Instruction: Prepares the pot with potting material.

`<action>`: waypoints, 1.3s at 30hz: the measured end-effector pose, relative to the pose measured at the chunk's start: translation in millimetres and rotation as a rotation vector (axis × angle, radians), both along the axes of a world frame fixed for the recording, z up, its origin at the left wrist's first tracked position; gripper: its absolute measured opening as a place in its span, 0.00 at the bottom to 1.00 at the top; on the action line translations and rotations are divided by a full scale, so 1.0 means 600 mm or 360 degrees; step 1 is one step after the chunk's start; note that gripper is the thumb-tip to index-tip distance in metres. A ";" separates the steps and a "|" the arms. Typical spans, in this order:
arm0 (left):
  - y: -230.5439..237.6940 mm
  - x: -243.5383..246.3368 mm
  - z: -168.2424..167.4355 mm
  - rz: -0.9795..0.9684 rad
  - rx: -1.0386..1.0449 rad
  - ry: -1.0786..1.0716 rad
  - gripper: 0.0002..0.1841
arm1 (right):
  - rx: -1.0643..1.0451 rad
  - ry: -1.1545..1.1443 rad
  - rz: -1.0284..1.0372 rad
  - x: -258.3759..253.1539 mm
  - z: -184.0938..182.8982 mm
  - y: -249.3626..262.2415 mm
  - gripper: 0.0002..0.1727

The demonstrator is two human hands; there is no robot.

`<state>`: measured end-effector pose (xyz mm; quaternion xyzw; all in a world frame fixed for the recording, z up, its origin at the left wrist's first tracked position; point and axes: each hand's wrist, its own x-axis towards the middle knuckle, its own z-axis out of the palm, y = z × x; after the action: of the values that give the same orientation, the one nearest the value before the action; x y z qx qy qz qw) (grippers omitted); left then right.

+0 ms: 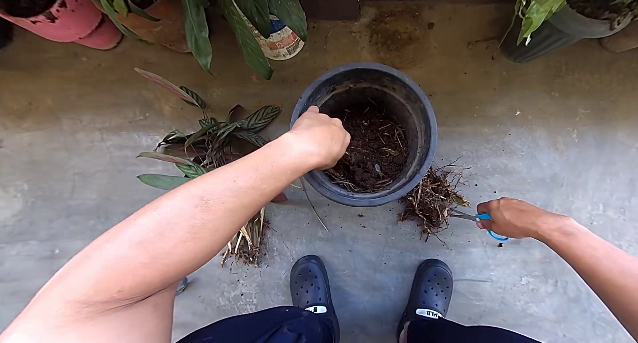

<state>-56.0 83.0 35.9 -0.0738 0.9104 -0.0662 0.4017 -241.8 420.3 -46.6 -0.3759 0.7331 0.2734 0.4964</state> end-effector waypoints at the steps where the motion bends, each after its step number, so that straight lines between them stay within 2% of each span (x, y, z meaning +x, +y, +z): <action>1: 0.002 -0.002 0.014 0.0017 0.0011 0.0013 0.14 | 0.0013 0.0002 0.0005 0.000 -0.001 -0.001 0.21; 3: 0.006 -0.003 0.040 0.0006 0.0200 0.0174 0.15 | 0.0031 -0.0002 0.0016 0.002 0.000 -0.003 0.21; 5: 0.011 -0.004 0.062 -0.0062 0.0550 0.0436 0.16 | 0.0046 -0.0015 0.0017 0.006 0.001 -0.005 0.21; 7: 0.017 -0.011 0.073 -0.0089 0.0755 0.0492 0.21 | 0.0088 -0.0029 0.0032 0.010 -0.001 -0.003 0.21; 8: 0.020 -0.015 0.073 -0.0047 0.0712 0.0423 0.23 | 0.0109 -0.0037 0.0041 0.012 -0.002 -0.002 0.21; 10: 0.019 -0.018 0.044 0.0052 0.0444 0.0243 0.18 | 0.0140 -0.0051 0.0055 0.013 -0.004 0.001 0.21; 13: 0.016 -0.006 -0.041 0.0060 0.0103 -0.0073 0.15 | 0.0193 -0.0041 0.0057 0.012 -0.009 0.009 0.22; 15: 0.018 0.007 -0.080 0.0030 0.0091 -0.0159 0.09 | 0.0217 -0.0035 0.0050 0.010 -0.012 0.015 0.22; 17: 0.014 0.011 -0.092 -0.0012 0.0115 -0.0149 0.06 | 0.0207 -0.0032 0.0045 0.010 -0.013 0.017 0.22; 21: 0.001 0.002 -0.053 -0.0004 0.0108 -0.0083 0.09 | 0.0186 -0.0024 0.0026 0.007 -0.013 0.015 0.22; 25: -0.002 -0.002 -0.006 0.0139 0.0107 -0.0047 0.05 | 0.0180 -0.0015 0.0041 0.004 -0.018 0.016 0.22; 28: -0.005 -0.002 0.010 0.0212 0.0161 -0.0053 0.04 | 0.0186 -0.0010 0.0051 0.004 -0.019 0.017 0.22; 32: -0.013 -0.006 0.024 0.0115 0.0317 0.0009 0.10 | 0.0194 -0.0008 0.0046 0.006 -0.018 0.019 0.21; 35: -0.008 -0.010 0.046 0.0048 0.0566 0.0250 0.12 | 0.0193 -0.0008 0.0047 0.006 -0.017 0.021 0.22; 37: 0.008 -0.010 0.066 0.0025 0.0916 0.0579 0.13 | 0.0200 0.0003 0.0047 0.006 -0.019 0.022 0.22; 39: 0.032 -0.018 0.076 0.0067 0.1225 0.0775 0.20 | 0.0207 0.0006 0.0057 0.007 -0.021 0.019 0.21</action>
<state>-66.6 102.3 81.7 0.0489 0.9350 0.3044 0.1755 -237.5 431.9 -59.1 -0.3555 0.7079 0.3300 0.5135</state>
